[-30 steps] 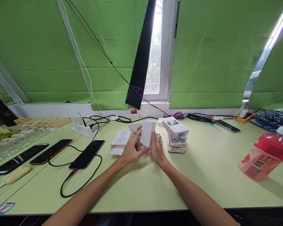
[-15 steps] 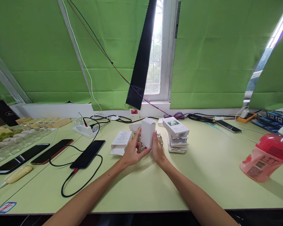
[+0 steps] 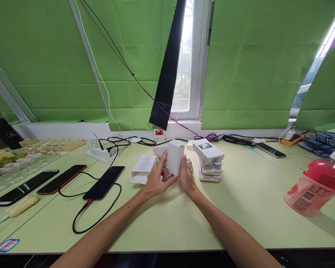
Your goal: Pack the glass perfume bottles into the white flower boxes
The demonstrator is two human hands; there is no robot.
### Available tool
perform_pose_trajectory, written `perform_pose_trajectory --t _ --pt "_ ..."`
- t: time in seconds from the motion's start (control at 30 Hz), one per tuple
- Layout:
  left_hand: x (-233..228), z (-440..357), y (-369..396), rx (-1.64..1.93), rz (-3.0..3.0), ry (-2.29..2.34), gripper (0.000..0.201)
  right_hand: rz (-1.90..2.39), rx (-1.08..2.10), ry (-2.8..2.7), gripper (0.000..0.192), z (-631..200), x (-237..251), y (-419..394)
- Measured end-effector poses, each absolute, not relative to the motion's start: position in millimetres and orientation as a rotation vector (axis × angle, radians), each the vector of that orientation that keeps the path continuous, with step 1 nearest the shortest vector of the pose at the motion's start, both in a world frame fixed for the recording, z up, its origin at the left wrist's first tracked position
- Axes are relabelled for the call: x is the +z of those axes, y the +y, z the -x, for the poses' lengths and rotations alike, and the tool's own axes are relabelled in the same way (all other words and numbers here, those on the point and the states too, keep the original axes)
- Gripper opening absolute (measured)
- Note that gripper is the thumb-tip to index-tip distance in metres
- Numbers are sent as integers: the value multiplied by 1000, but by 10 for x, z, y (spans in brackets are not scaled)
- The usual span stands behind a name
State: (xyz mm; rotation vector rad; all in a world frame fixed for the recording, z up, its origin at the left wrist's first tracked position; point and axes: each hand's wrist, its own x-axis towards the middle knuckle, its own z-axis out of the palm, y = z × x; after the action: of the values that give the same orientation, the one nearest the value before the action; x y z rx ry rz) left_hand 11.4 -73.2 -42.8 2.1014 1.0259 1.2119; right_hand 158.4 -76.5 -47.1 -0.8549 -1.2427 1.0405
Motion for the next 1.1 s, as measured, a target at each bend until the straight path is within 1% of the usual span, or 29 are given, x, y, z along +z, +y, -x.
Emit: perform_pose_trajectory --t 0.47,0.87,1.1 --pt "-427 -117 -732 1202 -2100 1008 102 784 1068 -1210 84 -1581 -471 -760" --pt "-453 -111 -706 1163 -2095 1014 103 794 1105 -1183 80 -1576 -464 -751" --pt "-479 -91 -678 1139 -2107 1009 103 819 1074 -1216 80 -1575 -468 -739"
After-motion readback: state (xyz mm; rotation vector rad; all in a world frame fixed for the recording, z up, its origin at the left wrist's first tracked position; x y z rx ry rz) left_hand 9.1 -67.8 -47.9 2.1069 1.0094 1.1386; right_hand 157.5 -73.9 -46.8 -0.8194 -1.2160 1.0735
